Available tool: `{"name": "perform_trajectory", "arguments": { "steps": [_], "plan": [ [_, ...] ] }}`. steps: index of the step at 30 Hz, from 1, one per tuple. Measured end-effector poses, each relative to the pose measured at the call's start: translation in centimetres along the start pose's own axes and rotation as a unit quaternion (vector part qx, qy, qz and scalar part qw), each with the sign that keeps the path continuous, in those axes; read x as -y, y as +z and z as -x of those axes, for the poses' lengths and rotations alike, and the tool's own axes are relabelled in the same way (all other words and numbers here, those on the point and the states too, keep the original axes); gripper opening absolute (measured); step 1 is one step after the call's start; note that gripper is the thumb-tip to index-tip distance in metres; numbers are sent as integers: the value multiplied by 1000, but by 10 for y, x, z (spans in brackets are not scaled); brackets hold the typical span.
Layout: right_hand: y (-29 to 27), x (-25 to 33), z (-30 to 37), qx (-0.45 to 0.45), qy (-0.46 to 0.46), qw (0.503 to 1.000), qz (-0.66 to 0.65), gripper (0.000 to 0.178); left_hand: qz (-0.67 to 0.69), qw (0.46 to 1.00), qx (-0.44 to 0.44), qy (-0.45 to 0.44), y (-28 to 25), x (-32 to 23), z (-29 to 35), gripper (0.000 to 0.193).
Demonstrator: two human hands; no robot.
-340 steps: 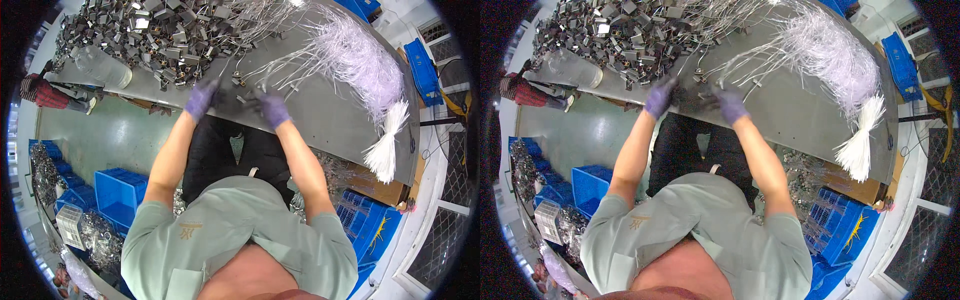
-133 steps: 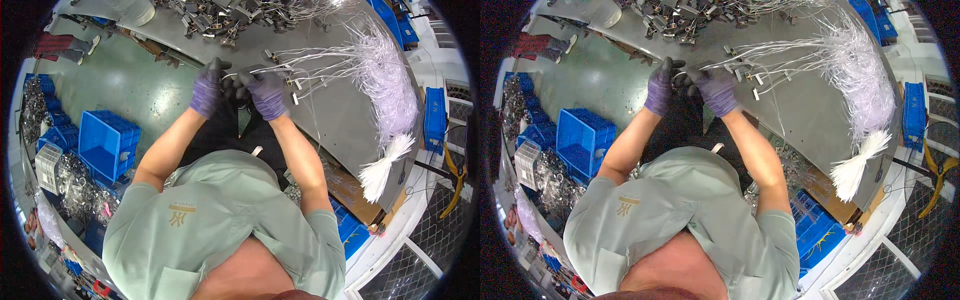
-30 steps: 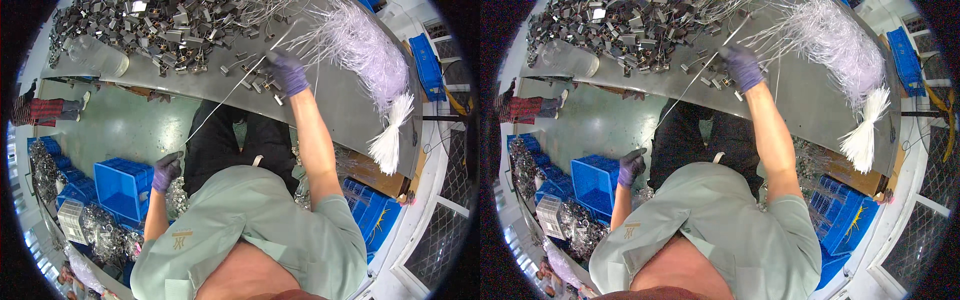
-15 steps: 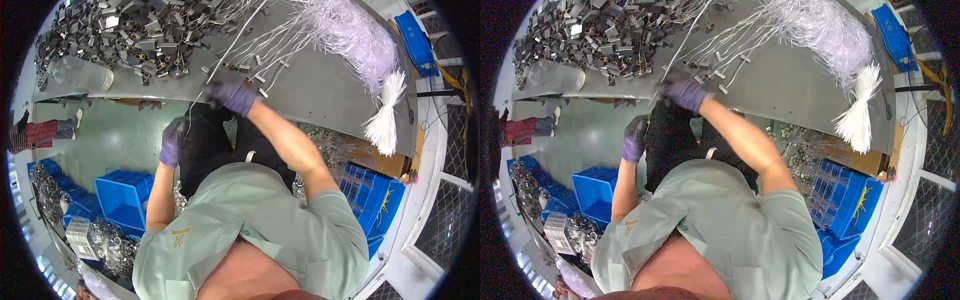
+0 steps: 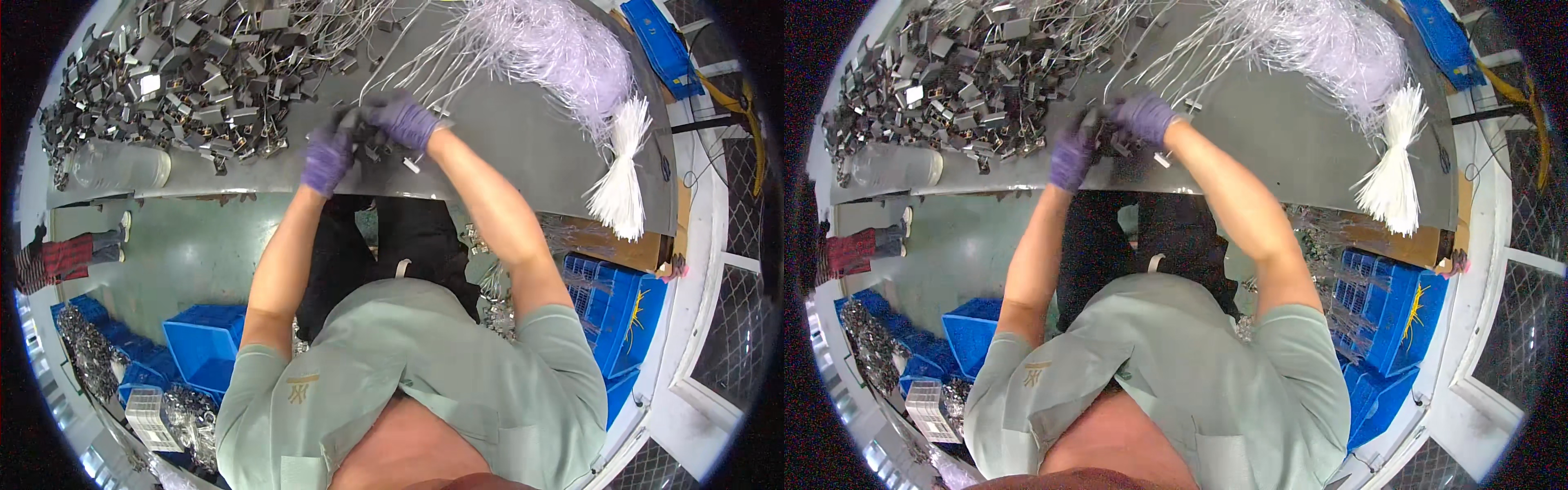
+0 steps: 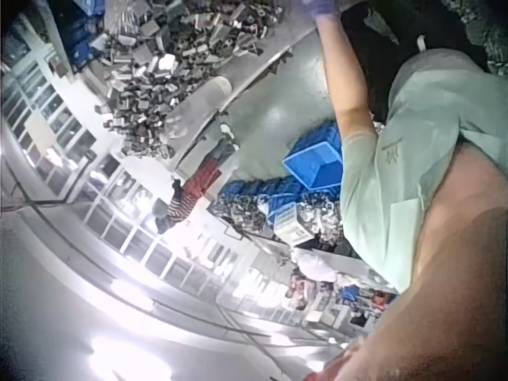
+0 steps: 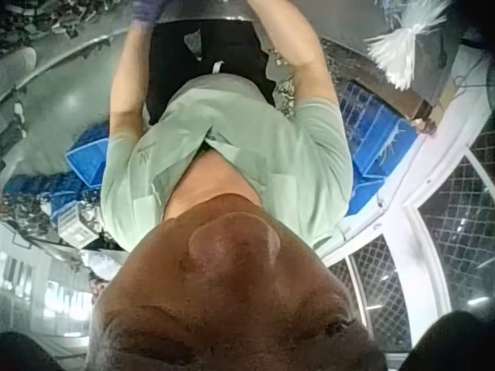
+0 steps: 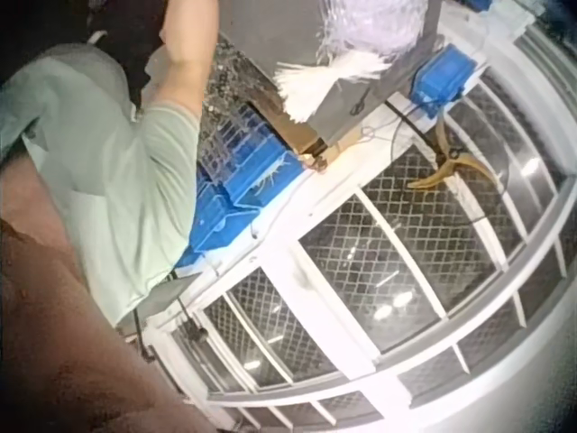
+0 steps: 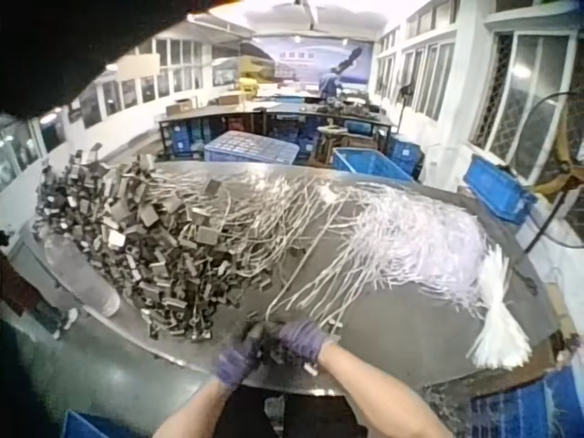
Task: Organizing and bundling wire harnesses at a manual assembly station.
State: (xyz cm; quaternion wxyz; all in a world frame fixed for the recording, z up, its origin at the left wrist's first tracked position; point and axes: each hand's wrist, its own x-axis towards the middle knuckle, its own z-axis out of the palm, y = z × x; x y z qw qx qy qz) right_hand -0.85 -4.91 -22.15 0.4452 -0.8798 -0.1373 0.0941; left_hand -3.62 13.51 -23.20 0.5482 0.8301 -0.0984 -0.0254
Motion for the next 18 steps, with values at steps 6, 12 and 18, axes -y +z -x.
{"name": "perform_trajectory", "arguments": {
  "steps": [6,12,18],
  "plan": [
    [-113,-115,11,-285,202,934,78,49,-336,912,-111,206,-18,32,-15,55],
    [-151,-167,11,-234,332,875,263,49,-279,948,-8,151,32,46,4,68],
    [-157,-163,3,-199,362,862,292,38,-219,967,35,121,26,39,5,62]
  ]
}}
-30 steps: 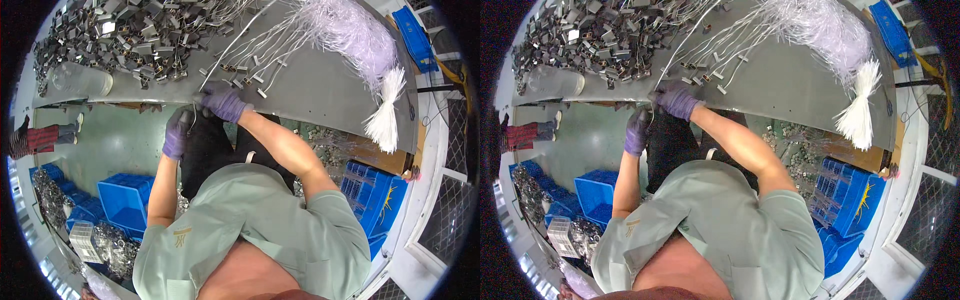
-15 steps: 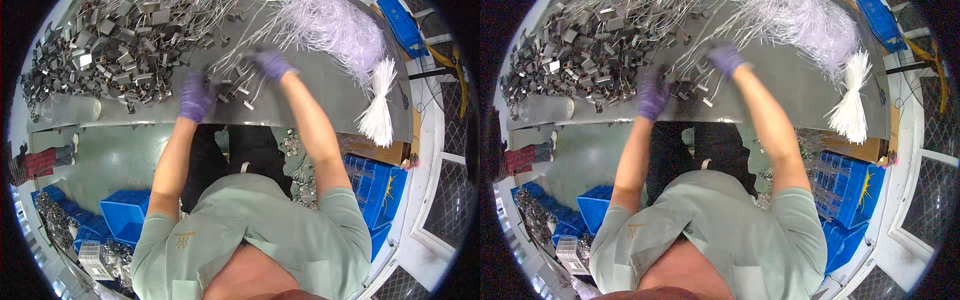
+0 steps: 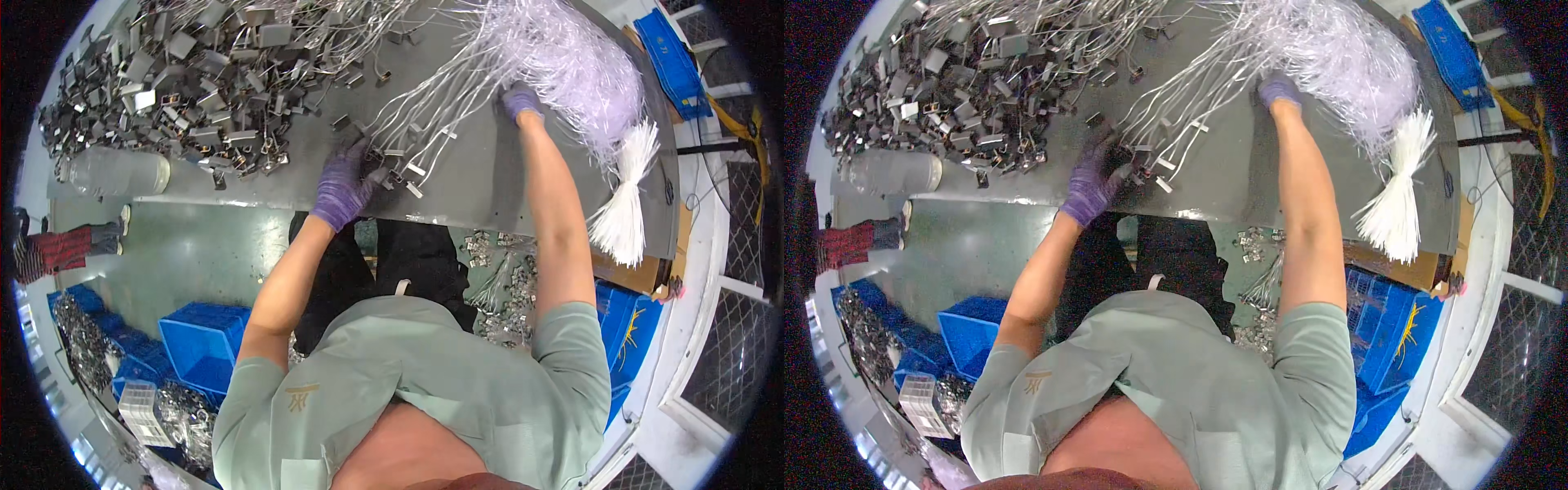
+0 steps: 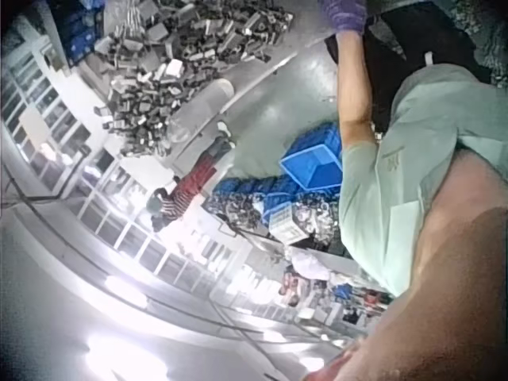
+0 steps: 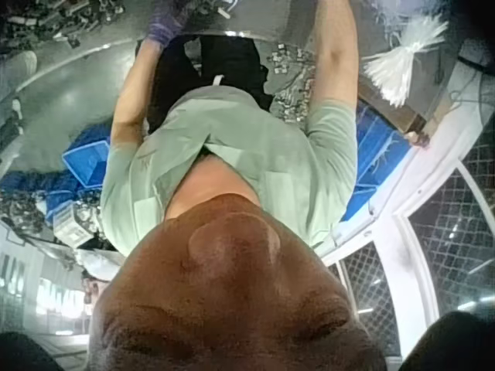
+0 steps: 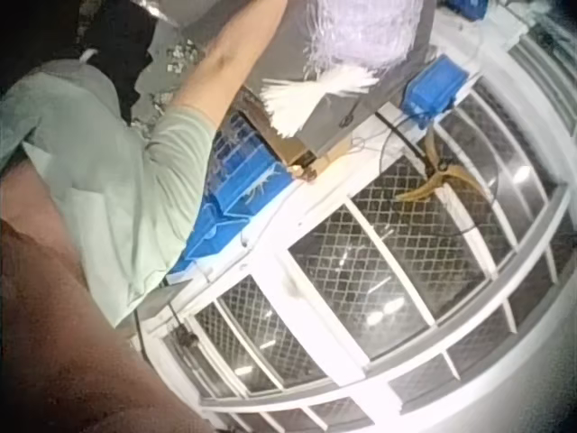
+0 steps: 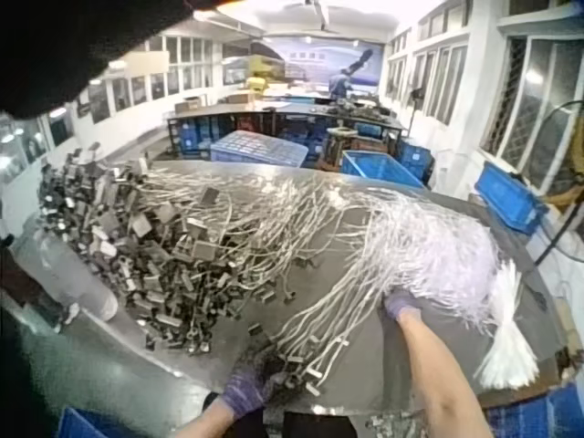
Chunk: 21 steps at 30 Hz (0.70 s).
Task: Organizing and bundling wire harnesses at a manual assembly station.
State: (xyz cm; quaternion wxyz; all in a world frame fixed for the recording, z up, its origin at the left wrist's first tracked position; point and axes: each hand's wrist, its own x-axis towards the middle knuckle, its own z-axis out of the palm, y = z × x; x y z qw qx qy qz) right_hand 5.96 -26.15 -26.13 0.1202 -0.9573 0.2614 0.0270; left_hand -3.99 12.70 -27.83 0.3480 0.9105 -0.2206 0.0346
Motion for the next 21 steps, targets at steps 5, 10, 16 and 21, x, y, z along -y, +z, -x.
{"name": "perform_trajectory", "arguments": {
  "steps": [5,10,16,21],
  "plan": [
    [1,-36,-26,81,-140,972,173,38,-5,996,-90,18,-30,21,-25,42],
    [2,-102,-16,76,-107,988,80,34,-301,950,-58,57,-35,68,-73,28],
    [27,-145,55,136,-122,976,119,38,-410,911,32,27,-19,79,-87,23],
    [-2,-130,81,171,-122,973,101,36,-357,930,53,64,-34,76,-86,23]
  ]
}}
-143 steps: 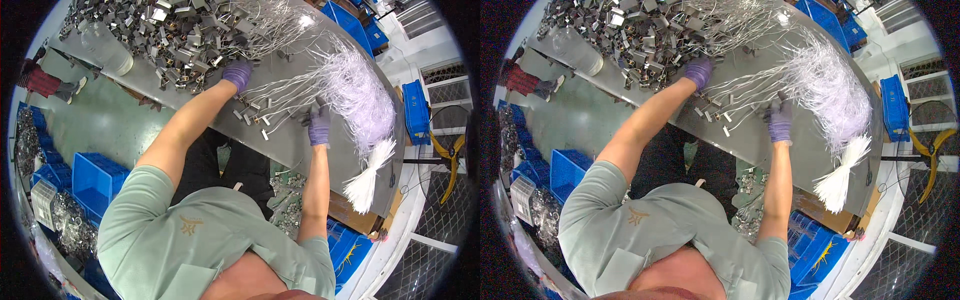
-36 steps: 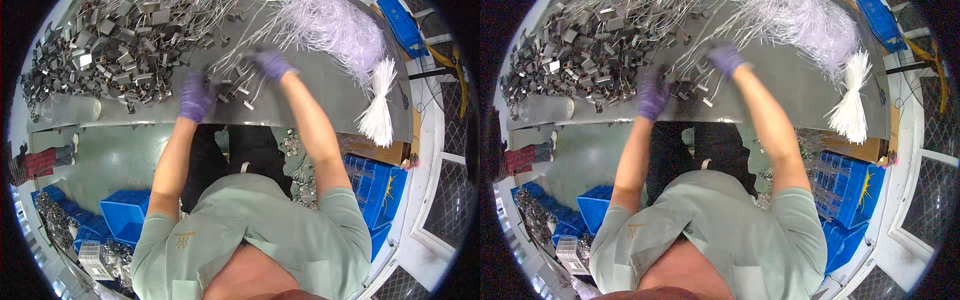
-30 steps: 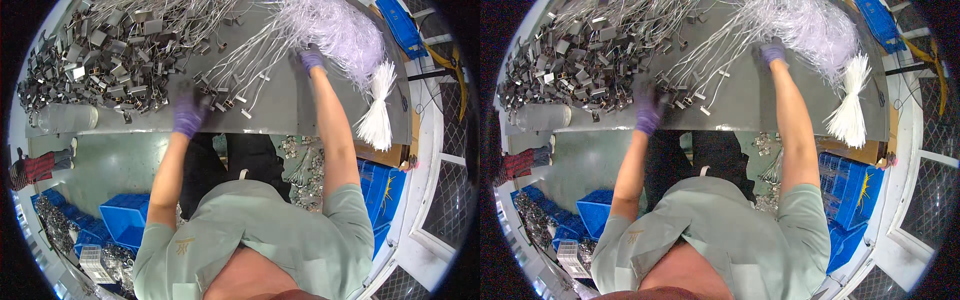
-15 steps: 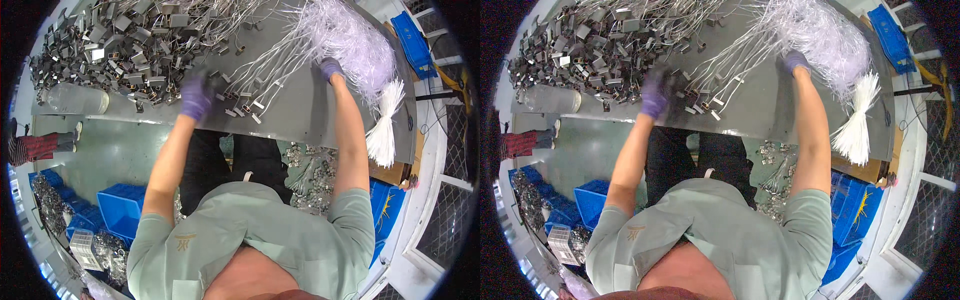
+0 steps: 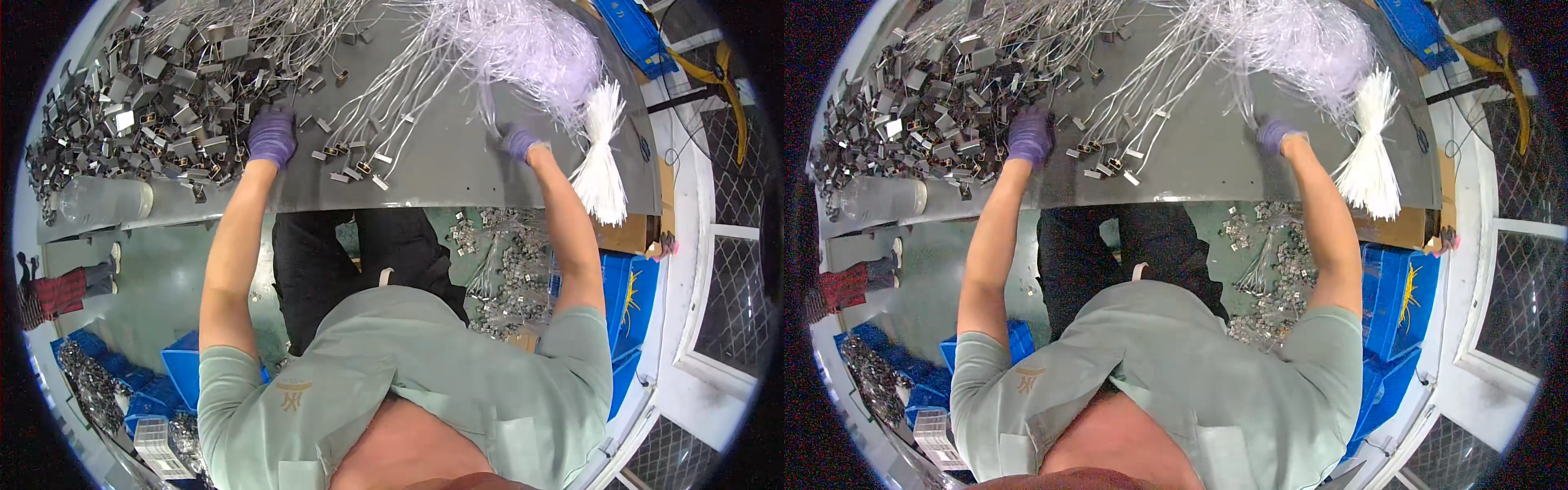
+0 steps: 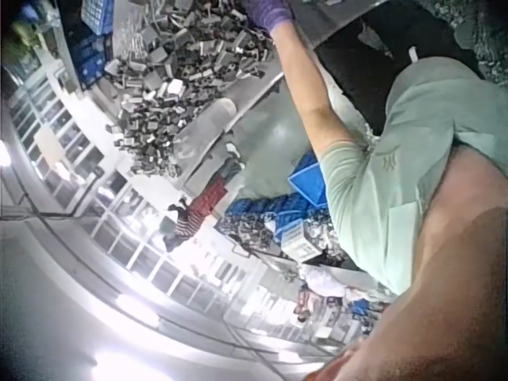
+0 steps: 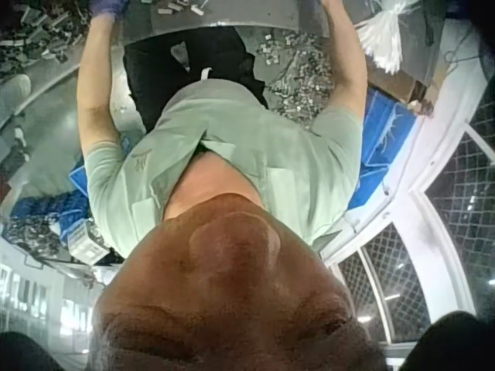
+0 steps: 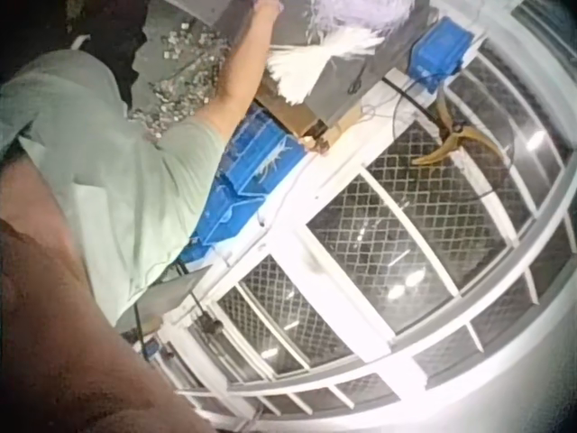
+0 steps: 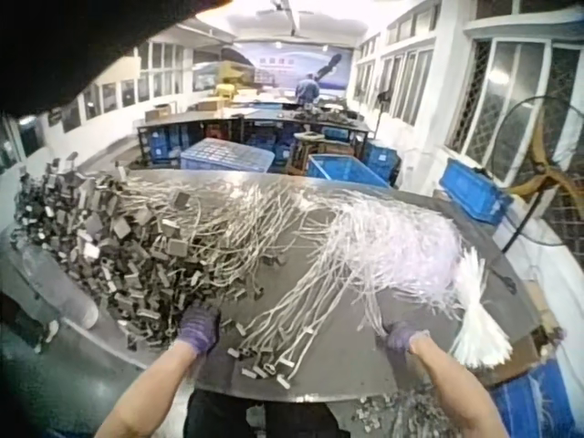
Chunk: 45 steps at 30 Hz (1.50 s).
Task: Organizing and bundling wire harnesses at a manual assembly station.
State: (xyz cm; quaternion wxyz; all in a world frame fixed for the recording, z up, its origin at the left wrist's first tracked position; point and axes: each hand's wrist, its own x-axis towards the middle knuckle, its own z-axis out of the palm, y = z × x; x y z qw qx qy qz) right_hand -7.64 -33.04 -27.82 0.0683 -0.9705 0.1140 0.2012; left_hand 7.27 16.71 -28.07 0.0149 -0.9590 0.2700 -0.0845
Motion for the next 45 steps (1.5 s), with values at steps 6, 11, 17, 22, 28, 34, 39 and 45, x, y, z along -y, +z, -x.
{"name": "perform_trajectory", "arguments": {
  "steps": [6,11,17,22,28,34,39,45],
  "plan": [
    [-33,21,-2,-16,15,995,-100,38,81,995,-49,19,-9,-1,33,17],
    [5,24,-17,-50,10,997,-64,36,175,984,-18,-42,2,-5,79,19],
    [-2,-12,-10,-63,46,966,-248,44,599,785,3,-155,-21,-9,103,25],
    [14,0,41,14,64,972,-224,44,701,688,-29,-187,-53,-19,128,25],
    [48,35,118,110,35,895,-430,30,621,747,-8,-235,-46,-12,188,26],
    [51,68,155,2,-21,835,-549,30,692,639,-19,-335,-33,-21,295,33],
    [63,100,133,-184,-32,902,-390,30,495,848,-86,-169,-24,-26,389,19],
    [48,160,110,-49,-62,839,-539,34,746,599,-33,-291,-30,-31,439,27]
  ]
}}
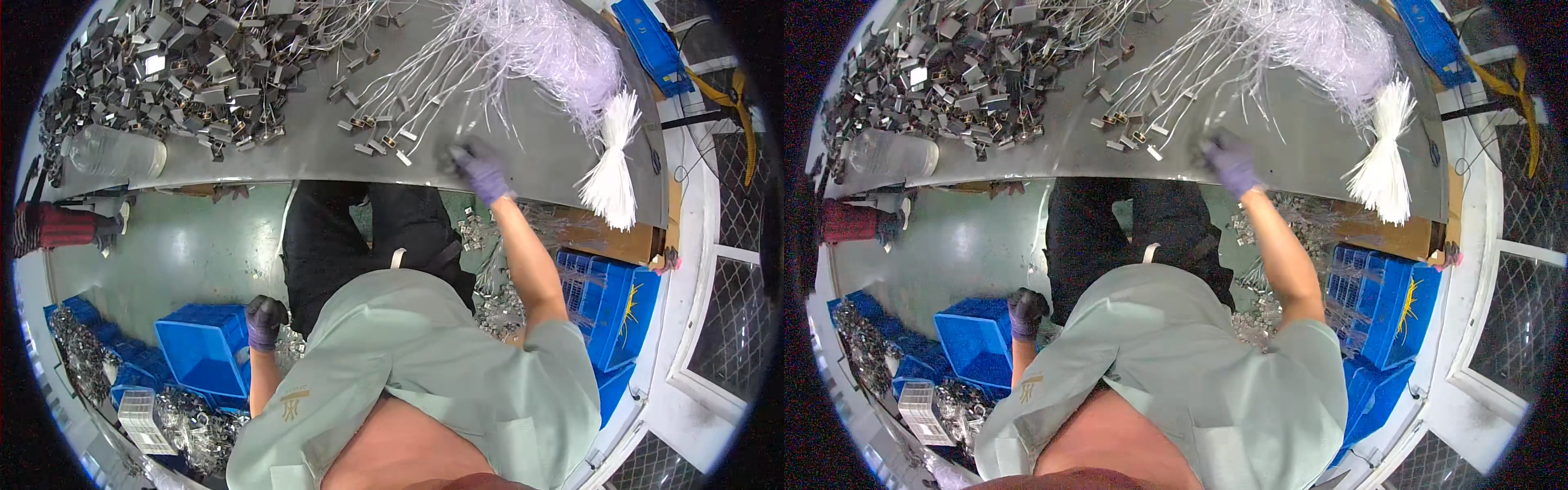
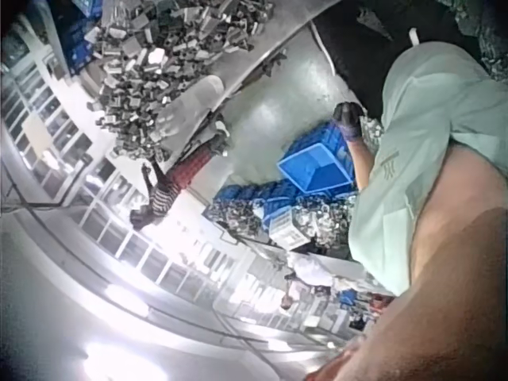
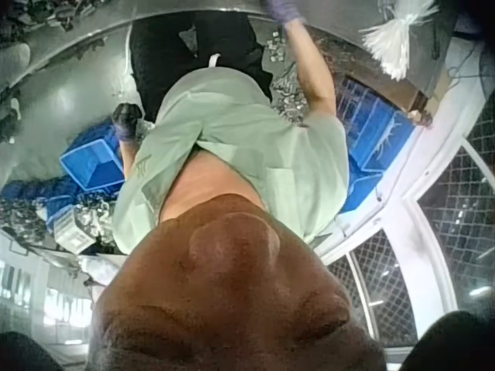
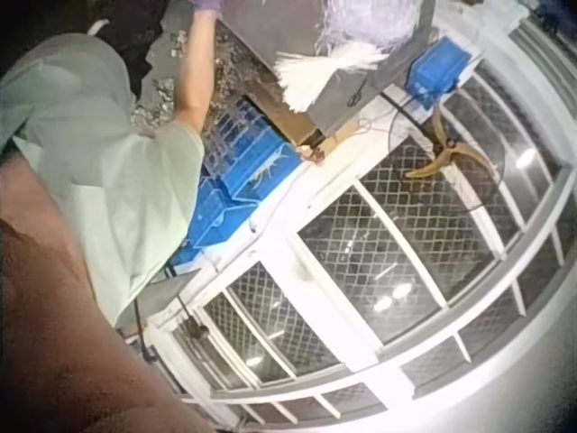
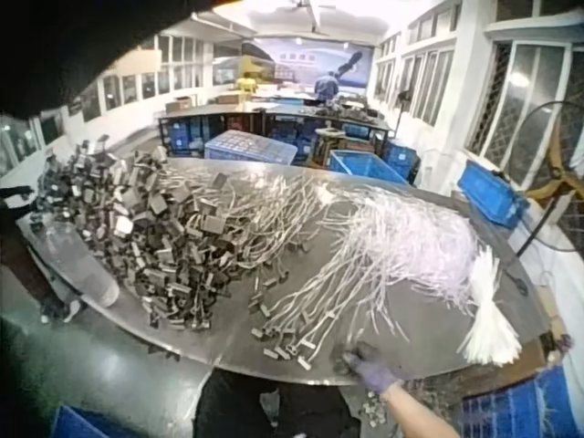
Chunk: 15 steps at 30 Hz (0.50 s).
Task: Organizing and bundling wire harnesses at a manual assembly station.
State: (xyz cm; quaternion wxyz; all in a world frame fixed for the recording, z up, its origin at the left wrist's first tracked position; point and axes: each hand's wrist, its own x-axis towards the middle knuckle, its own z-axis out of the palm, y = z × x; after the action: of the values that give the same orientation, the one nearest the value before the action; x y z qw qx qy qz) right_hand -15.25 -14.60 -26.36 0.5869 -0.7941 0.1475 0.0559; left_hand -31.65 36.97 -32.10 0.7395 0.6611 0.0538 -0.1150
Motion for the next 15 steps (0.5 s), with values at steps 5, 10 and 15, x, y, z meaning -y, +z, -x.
{"name": "perform_trajectory", "arguments": {
  "steps": [5,10,15],
  "plan": [
    [51,51,-34,-16,-84,996,32,32,26,996,33,-73,13,-24,-1,30],
    [61,83,-53,-24,-23,925,-380,50,-70,990,-19,-117,22,-41,-8,29],
    [39,104,-64,-95,-122,903,-402,36,-98,988,-59,-107,20,-41,-11,28]
  ]
}}
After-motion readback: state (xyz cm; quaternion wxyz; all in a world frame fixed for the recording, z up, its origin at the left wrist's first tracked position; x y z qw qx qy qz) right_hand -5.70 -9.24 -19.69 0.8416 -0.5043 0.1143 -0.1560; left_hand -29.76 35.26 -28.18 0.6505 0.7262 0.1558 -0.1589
